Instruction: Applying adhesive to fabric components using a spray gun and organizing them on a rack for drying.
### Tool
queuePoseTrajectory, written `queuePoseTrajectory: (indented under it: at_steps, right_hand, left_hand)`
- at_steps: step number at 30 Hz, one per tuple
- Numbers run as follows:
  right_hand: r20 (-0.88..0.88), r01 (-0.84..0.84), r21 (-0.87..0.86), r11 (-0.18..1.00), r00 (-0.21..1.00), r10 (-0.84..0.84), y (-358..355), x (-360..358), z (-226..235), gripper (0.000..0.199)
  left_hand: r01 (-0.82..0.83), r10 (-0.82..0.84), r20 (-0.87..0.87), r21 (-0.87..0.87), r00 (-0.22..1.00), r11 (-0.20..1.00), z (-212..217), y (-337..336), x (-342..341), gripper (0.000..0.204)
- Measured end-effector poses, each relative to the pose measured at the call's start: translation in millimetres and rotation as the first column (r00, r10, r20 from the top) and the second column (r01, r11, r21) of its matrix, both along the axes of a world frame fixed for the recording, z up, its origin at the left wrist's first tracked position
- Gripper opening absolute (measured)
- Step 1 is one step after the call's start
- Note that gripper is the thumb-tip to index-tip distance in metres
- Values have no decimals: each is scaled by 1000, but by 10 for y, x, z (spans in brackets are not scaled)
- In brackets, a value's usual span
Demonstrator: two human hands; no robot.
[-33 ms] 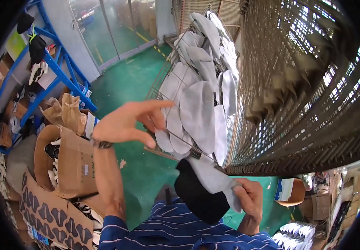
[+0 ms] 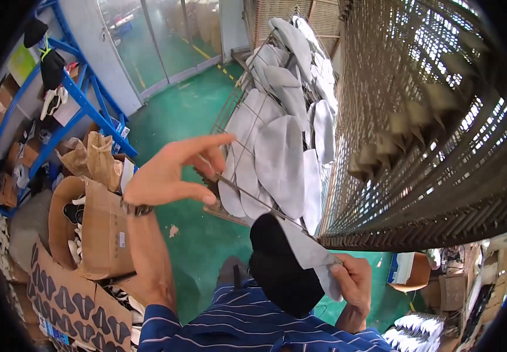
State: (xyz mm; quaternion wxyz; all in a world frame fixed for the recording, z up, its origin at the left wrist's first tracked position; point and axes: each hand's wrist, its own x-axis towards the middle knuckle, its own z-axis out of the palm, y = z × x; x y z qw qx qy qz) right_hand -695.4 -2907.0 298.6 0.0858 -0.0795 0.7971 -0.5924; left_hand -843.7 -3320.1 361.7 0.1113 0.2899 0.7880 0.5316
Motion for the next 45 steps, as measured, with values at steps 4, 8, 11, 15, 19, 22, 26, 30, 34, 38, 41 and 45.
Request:
queuePoseTrajectory:
  at_steps: [4,8,11,15,19,22,26,30,34,38,41,45]
  right_hand:
    - [34,-55,77,996,998,52,-175,-194,-31,26]
    - [-65,74,130,989,996,-66,-515,-329,217,31]
    - [-136,291,218,931,954,-267,-823,-309,316,34]
    - [-278,553,147,820,819,-502,-1093,-491,18,37]
    - [-295,605,259,753,792,-535,-1601,-925,130,37]
    - [-433,681,423,598,732,-527,-1831,-1243,199,36]
    - [-441,743,341,575,667,-600,-2032,-1538,333,38]
    - [-602,858,333,392,513,-612,-1984,-1821,310,37]
    - [-556,770,356,530,630,-542,-1849,-2192,233,38]
    - [-435,697,387,603,715,-547,-1578,-2567,31,36]
    - [-460,649,417,637,755,-467,-1505,-2965,-100,35]
    - [-492,592,444,672,788,-369,-1450,-3279,-301,35]
  left_hand:
    - [-484,349,-472,-199,810,852,-169,258,73,87]
    - [-590,352,-621,-225,700,776,-634,338,-204,88]
    - [-568,298,-625,-287,721,772,-862,396,-351,85]
    - [-640,320,-653,-333,687,693,-1018,293,-379,64]
    - [-625,329,-653,-287,682,726,-1118,64,-433,50]
    - [-608,338,-633,-269,696,747,-1219,-118,-474,48]
    - [-576,318,-617,-275,720,770,-1448,-310,-547,47]
    - [-549,312,-550,-342,775,762,-1719,-598,-640,53]
    - [-558,332,-521,-368,786,744,-2294,-1014,-769,54]
    - [-499,406,-325,-291,854,816,-2984,-1508,-804,55]
    - [-508,459,-220,-336,861,793,-3586,-1869,-662,51]
    - [-511,501,-131,-374,855,774,-4063,-2145,-266,47]
